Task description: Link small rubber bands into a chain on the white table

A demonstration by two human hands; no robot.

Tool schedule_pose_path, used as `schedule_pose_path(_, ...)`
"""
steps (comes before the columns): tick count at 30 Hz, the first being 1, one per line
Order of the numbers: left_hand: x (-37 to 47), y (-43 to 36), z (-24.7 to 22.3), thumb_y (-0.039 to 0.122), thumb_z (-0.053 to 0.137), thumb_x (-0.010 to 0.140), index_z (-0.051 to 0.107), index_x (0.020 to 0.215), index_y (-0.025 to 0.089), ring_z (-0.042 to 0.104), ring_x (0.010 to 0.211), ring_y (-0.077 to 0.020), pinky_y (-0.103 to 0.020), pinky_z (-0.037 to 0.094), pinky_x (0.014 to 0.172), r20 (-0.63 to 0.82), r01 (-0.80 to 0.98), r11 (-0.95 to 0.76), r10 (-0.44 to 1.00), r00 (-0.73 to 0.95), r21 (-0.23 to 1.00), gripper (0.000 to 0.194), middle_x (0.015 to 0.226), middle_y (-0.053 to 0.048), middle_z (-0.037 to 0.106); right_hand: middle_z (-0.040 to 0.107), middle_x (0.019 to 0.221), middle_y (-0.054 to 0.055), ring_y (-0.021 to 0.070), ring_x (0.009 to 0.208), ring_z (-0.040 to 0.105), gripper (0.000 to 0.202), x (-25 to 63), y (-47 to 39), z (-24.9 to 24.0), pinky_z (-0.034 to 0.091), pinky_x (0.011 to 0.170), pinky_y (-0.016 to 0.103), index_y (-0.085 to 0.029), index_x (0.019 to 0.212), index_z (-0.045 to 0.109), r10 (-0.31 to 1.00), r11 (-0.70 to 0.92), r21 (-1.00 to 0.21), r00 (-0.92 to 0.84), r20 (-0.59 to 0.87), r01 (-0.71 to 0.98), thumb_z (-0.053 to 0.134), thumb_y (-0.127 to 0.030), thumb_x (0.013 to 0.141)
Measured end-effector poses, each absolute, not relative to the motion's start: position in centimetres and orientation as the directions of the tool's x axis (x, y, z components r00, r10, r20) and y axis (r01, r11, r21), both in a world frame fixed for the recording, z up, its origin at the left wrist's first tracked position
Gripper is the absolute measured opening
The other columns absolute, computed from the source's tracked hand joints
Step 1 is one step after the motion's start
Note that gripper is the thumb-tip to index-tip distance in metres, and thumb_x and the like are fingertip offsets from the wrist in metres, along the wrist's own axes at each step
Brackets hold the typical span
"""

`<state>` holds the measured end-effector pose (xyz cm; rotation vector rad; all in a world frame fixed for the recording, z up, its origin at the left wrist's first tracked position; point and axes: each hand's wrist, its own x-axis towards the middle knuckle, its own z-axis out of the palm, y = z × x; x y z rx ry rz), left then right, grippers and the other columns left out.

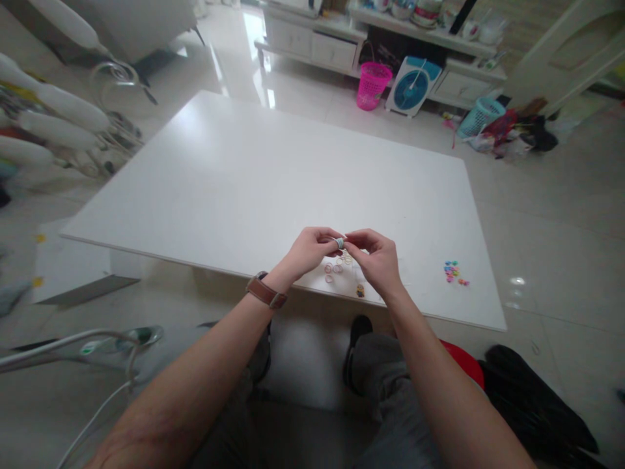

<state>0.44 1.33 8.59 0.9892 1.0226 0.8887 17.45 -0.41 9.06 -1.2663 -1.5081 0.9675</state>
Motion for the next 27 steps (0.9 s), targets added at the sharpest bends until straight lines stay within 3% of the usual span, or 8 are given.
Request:
schedule_pose_path(13, 0.29, 1.3, 8.54, 0.017, 0.073, 0.078, 0.077, 0.082, 0.013, 0.069, 0.073, -0.0143, -0.028, 0.057, 0.077, -0.2, -0.055, 0.223, 0.941, 0.272, 0.973, 0.007, 0.077, -0.006, 0.076, 0.077, 0.084, 0.003, 0.0174, 0.075, 0.07, 0.013, 17.39, -0.47, 9.07, 0.057, 0.072, 0.032, -0.022, 0.087, 0.077, 0.983, 0.183, -0.939, -0.066, 0.171, 0.292, 0.078, -0.032, 0.079)
schedule_pose_path(27, 0.4, 1.35, 8.36, 0.012, 0.073, 0.077, 0.078, 0.082, 0.012, 0.072, 0.071, -0.0148, -0.027, 0.06, 0.075, -0.226, -0.044, 0.246, 0.938, 0.261, 0.968, 0.007, 0.075, -0.006, 0.077, 0.075, 0.083, 0.003, 0.0173, 0.073, 0.068, 0.021, 17.45, -0.46, 9.05, 0.057, 0.069, 0.031, -0.021, 0.088, 0.075, 0.987, 0.16, -0.941, -0.064, 0.148, 0.297, 0.082, -0.037, 0.076)
